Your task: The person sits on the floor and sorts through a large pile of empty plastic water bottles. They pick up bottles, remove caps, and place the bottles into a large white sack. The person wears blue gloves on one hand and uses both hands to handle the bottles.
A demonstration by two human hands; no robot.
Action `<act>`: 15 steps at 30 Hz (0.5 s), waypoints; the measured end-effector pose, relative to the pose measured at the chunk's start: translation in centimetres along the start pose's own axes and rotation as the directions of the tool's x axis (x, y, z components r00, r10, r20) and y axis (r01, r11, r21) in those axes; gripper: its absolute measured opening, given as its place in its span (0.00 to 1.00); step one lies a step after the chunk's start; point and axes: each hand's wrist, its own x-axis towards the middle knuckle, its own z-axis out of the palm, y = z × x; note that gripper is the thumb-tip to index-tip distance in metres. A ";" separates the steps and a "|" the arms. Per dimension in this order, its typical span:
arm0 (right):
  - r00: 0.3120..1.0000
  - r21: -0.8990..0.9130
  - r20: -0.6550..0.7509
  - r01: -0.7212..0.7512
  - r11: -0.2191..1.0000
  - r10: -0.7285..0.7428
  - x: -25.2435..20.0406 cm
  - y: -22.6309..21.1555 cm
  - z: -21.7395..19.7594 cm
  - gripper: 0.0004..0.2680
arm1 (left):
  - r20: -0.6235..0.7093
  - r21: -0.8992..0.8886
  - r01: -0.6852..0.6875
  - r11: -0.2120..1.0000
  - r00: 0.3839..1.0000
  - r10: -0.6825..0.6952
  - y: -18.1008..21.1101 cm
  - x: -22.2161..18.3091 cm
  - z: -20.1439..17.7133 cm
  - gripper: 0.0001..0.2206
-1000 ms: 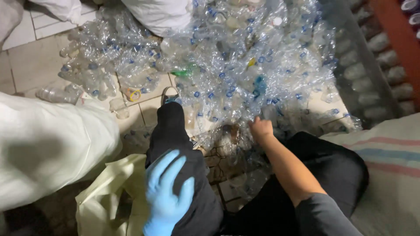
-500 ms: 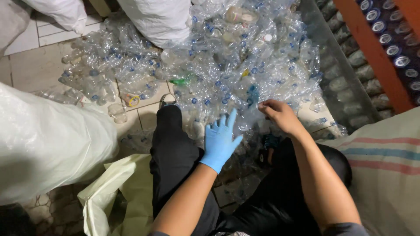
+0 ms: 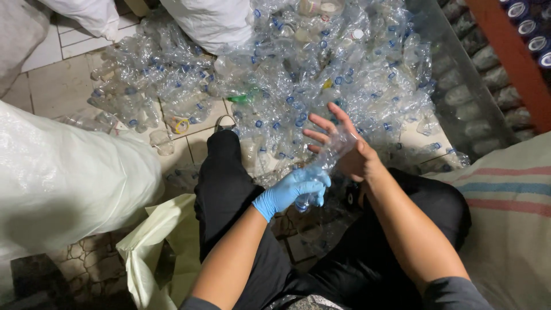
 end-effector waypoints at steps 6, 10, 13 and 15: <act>0.979 0.167 -0.201 0.058 0.984 -0.024 -0.9 3.4 -0.4 0.28 | -0.077 -0.018 0.054 0.998 0.995 -0.055 0.0 -0.1 0.3 0.08; 0.986 0.283 -0.169 0.032 0.959 0.017 -1.0 3.2 0.7 0.15 | -0.076 -0.198 0.089 0.976 0.991 -0.106 -0.5 -0.9 0.7 0.08; 0.991 0.312 -0.126 0.004 0.950 0.037 -0.7 3.7 0.1 0.16 | -0.019 -0.315 0.106 0.943 0.993 -0.118 -2.5 -0.4 -1.1 0.10; 0.999 0.367 -0.035 -0.013 0.930 0.028 -0.6 3.6 0.4 0.16 | 0.060 -0.352 0.151 0.924 0.988 -0.139 -2.0 -0.9 -0.5 0.07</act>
